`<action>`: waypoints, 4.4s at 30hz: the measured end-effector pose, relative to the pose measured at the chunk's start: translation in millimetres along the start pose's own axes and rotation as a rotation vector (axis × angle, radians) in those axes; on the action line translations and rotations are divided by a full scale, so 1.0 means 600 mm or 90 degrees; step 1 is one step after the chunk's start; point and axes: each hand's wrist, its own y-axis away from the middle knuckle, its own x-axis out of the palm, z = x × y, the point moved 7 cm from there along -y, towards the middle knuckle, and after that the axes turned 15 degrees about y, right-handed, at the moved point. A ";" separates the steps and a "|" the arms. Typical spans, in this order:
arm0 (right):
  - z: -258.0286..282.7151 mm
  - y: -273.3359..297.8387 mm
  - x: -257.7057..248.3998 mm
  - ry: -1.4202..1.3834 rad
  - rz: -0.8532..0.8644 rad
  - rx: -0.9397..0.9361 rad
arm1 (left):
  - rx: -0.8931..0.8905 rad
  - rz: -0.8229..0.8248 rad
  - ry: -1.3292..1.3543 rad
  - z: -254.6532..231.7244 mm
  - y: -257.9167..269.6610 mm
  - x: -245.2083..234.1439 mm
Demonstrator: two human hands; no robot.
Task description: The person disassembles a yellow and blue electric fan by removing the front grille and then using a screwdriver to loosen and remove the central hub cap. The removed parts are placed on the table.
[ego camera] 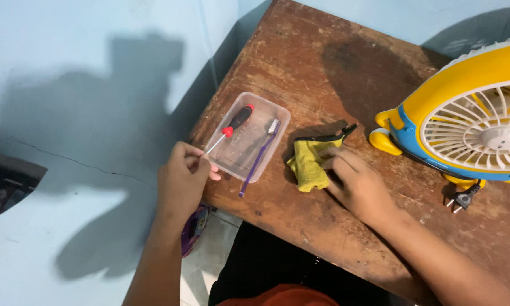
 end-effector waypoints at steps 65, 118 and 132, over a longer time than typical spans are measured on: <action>-0.039 -0.041 -0.058 -0.297 -0.110 0.122 | 0.162 0.112 -0.322 -0.040 0.012 0.086; 0.023 -0.067 0.011 -0.129 0.128 -0.104 | 0.395 0.255 -0.424 -0.116 0.092 0.224; 0.011 -0.059 0.009 -0.172 0.116 -0.109 | 0.215 0.200 -0.314 -0.099 0.052 0.126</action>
